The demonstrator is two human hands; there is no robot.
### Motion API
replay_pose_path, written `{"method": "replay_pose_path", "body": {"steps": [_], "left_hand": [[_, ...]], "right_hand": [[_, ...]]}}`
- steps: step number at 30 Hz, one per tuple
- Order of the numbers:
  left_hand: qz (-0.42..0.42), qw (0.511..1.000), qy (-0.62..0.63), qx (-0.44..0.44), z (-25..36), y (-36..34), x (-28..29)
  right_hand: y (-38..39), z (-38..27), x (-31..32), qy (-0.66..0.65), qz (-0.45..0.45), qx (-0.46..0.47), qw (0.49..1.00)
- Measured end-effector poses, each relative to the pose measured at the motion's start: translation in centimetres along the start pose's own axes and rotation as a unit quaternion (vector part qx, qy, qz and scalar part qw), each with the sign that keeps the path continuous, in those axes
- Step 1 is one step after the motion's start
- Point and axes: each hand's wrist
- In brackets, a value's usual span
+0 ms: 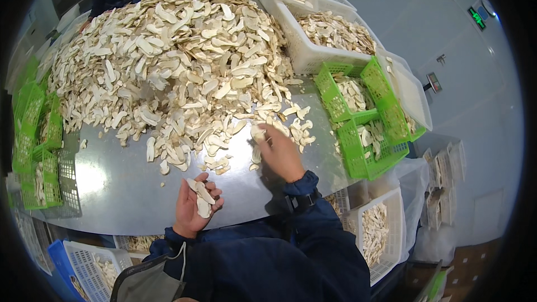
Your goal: The person sorts dried herb slices by hand on a metal table, picking up individual slices and placing some into a plastic basket while leaving others in a large pile.
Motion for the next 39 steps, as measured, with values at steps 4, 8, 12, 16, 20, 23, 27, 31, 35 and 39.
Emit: {"method": "replay_pose_path", "body": {"steps": [4, 8, 12, 16, 20, 23, 27, 31, 35, 39], "left_hand": [[0.108, 0.994, 0.010, 0.013, 0.4, -0.2, -2.6], [0.098, 0.995, 0.000, 0.022, 0.4, 0.1, -1.7], [0.030, 0.999, 0.013, 0.010, 0.0, 0.1, 0.1], [0.009, 0.999, 0.039, 0.019, -0.3, -0.5, 0.0], [0.018, 0.999, 0.036, 0.000, 0.3, 0.5, 0.5], [0.020, 1.000, 0.001, 0.011, 0.0, 1.0, 0.5], [0.016, 0.998, -0.030, -0.051, 1.3, 4.4, 0.2], [0.058, 0.991, -0.039, -0.117, 1.9, 10.7, -0.2], [0.086, 0.980, -0.042, -0.175, 1.3, 14.0, -0.4], [0.099, 0.975, -0.020, -0.200, 0.1, 17.5, 0.8]], "right_hand": [[1.9, -2.9, -1.6, -0.303, -0.240, -0.027, 0.922], [2.5, -2.1, -3.2, -0.198, -0.274, 0.039, 0.940], [2.0, -1.2, -3.6, -0.156, -0.331, 0.048, 0.930], [0.1, 0.5, -2.4, -0.036, -0.125, 0.070, 0.989], [-0.9, -2.8, -5.4, -0.024, -0.138, 0.202, 0.969], [-1.5, -4.1, -6.6, 0.031, -0.181, 0.252, 0.950], [-2.0, -3.4, -7.3, 0.063, -0.178, 0.297, 0.936], [-1.9, -2.2, -7.7, 0.033, -0.195, 0.324, 0.925], [-2.0, -0.9, -7.1, 0.037, -0.189, 0.324, 0.926], [-1.2, -0.7, -7.5, 0.057, -0.157, 0.302, 0.939]]}}
Point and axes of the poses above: each hand's wrist, its own y-axis away from the middle knuckle, its own x-axis out of the back of the hand, z = x × y, and after that the axes turned 14 degrees about -y, right-handed
